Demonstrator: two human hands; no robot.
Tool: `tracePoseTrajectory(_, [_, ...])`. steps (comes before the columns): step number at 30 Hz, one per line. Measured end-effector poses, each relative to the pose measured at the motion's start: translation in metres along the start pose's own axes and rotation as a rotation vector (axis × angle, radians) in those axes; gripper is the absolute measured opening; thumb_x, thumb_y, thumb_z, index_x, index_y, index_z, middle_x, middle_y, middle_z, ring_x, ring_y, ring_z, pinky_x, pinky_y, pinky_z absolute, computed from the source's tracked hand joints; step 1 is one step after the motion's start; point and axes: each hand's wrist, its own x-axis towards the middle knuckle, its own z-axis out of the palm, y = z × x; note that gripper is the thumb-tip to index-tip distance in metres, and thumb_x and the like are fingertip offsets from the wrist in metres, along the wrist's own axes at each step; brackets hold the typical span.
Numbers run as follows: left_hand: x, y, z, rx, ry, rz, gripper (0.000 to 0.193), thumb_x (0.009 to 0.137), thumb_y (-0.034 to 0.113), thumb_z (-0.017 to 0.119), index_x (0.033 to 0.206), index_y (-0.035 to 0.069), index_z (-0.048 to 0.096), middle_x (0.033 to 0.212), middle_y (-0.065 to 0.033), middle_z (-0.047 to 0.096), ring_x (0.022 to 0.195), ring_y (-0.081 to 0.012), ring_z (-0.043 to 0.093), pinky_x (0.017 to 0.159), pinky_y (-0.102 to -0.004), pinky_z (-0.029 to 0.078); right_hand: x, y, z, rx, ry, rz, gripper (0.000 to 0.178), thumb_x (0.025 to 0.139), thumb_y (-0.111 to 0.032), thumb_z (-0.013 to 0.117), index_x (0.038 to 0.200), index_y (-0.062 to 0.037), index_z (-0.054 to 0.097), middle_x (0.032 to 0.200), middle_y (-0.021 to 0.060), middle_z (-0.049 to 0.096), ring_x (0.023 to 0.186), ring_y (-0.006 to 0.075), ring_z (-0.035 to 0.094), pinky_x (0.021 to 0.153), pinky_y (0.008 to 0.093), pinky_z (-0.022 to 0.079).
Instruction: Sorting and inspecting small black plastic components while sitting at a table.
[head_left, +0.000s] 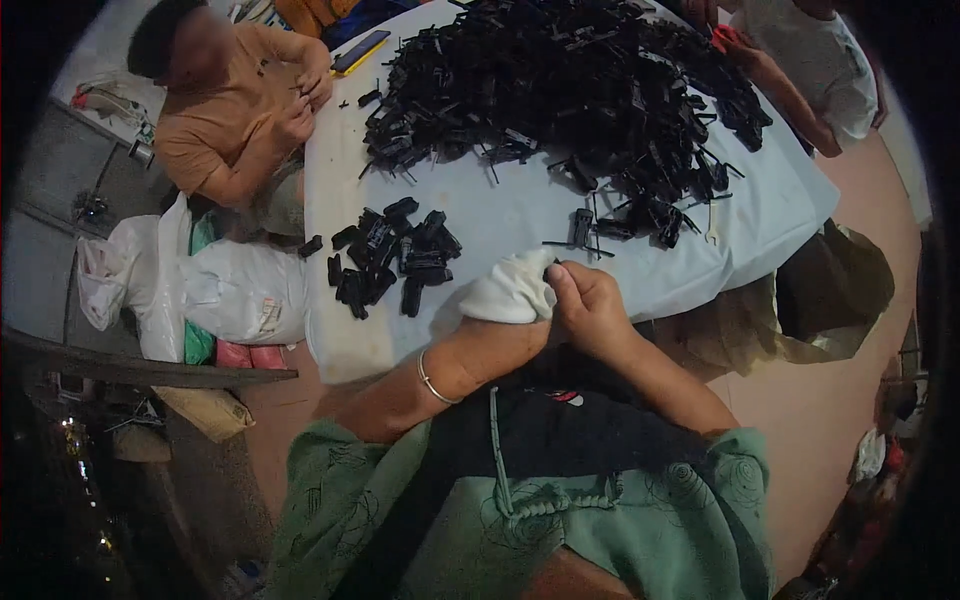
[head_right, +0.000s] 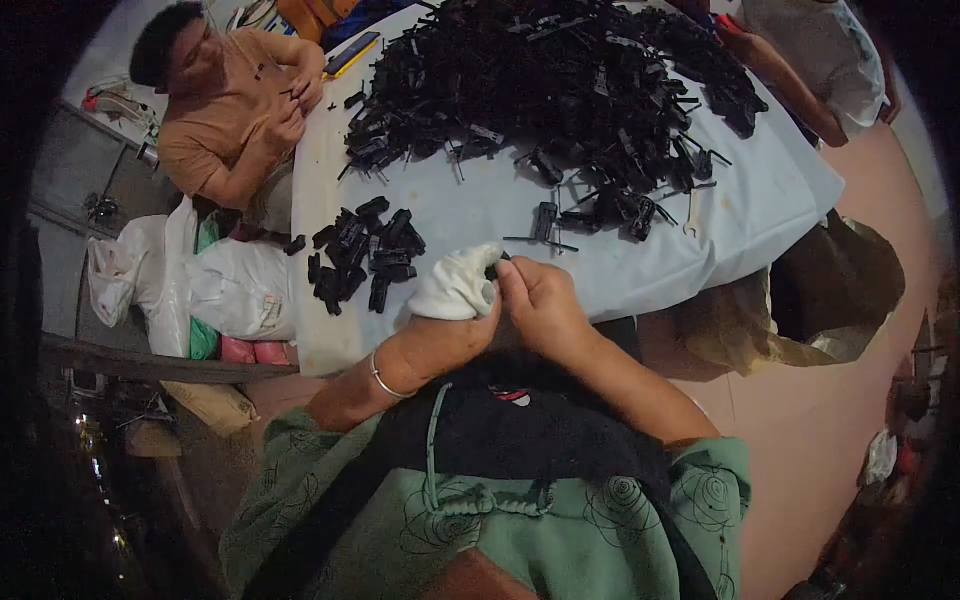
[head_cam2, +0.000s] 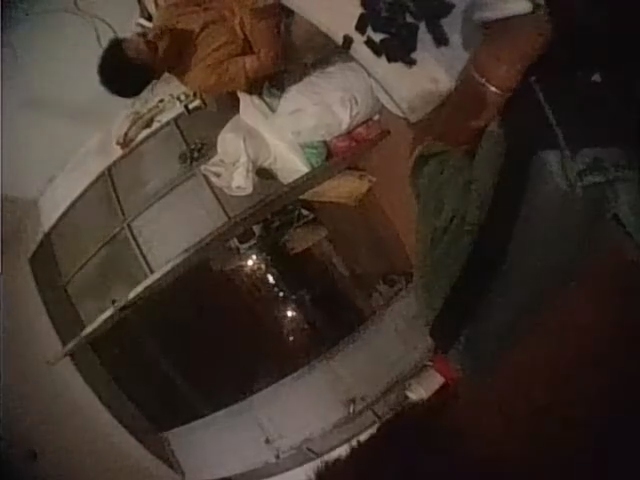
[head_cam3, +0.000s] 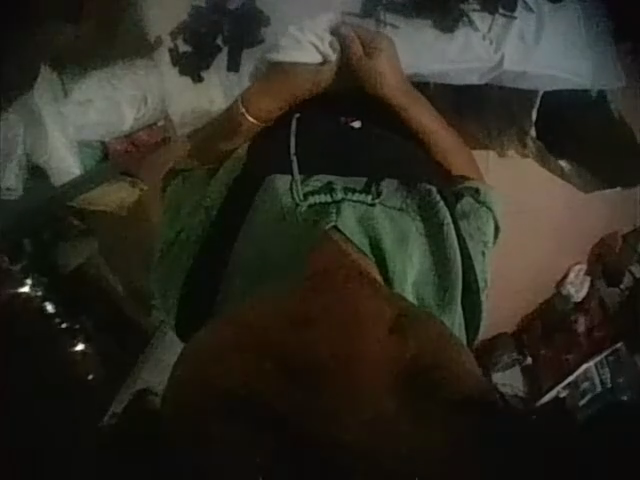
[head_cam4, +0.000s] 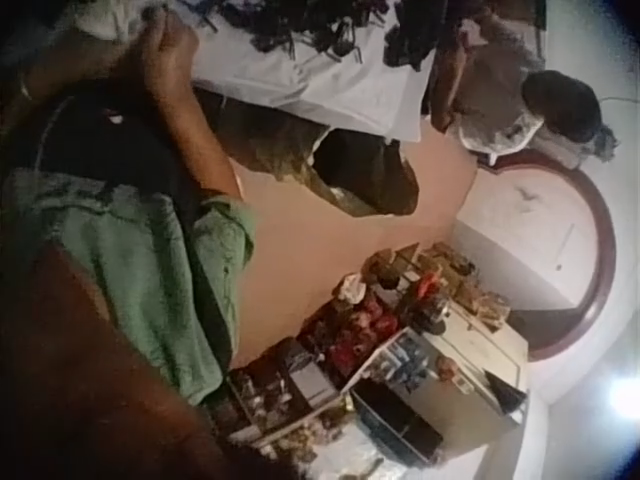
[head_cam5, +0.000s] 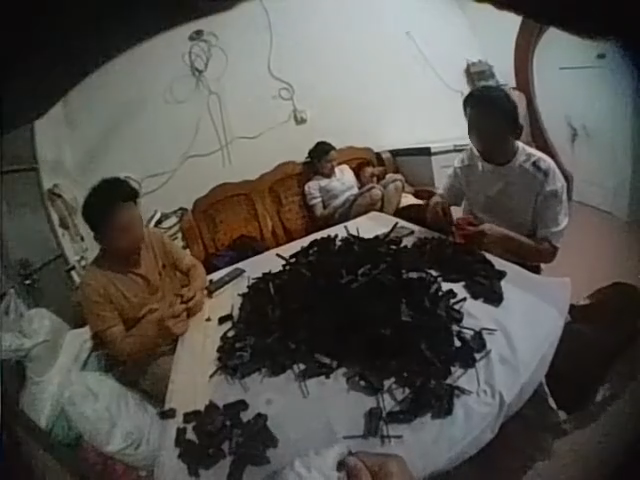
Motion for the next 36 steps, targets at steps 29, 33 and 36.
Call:
tracePoseTrajectory(29, [-0.007, -0.011, -0.002, -0.362, 0.162, 0.05, 0.03, 0.082, 0.011, 0.057, 0.109, 0.002, 0.048, 0.087, -0.0068, 0.056, 0.073, -0.0153, 0.055, 0.064, -0.0315, 0.048, -0.009, -0.019, -0.019, 0.215, -0.201, 0.11, 0.026, 0.092, -0.023, 0.045, 0.079, -0.0009, 0.051, 0.063, -0.0018, 0.045, 0.059, 0.0061, 0.04, 0.053, 0.0229, 0.036])
tracePoseTrajectory(33, [-0.001, -0.006, -0.019, -1.006, -0.003, -0.455, 0.028, 0.086, 0.008, 0.052, 0.112, 0.001, 0.043, 0.082, -0.0067, 0.055, 0.067, -0.0124, 0.055, 0.056, -0.026, 0.046, -0.003, -0.008, -0.022, -0.174, -0.1, -0.137, 0.017, 0.088, -0.014, 0.052, 0.091, 0.0019, 0.056, 0.068, 0.0025, 0.055, 0.061, 0.008, 0.049, 0.056, 0.0233, 0.041])
tracePoseTrajectory(36, [-0.004, -0.014, -0.011, -1.171, 0.068, -0.43, 0.03, 0.089, 0.007, 0.047, 0.117, 0.001, 0.038, 0.082, -0.0016, 0.052, 0.063, -0.0068, 0.051, 0.051, -0.0212, 0.043, -0.005, -0.014, -0.027, -0.1, -0.239, -0.109, 0.013, 0.082, -0.01, 0.057, 0.088, 0.0011, 0.059, 0.07, 0.0153, 0.058, 0.06, 0.0227, 0.056, 0.057, 0.03, 0.044])
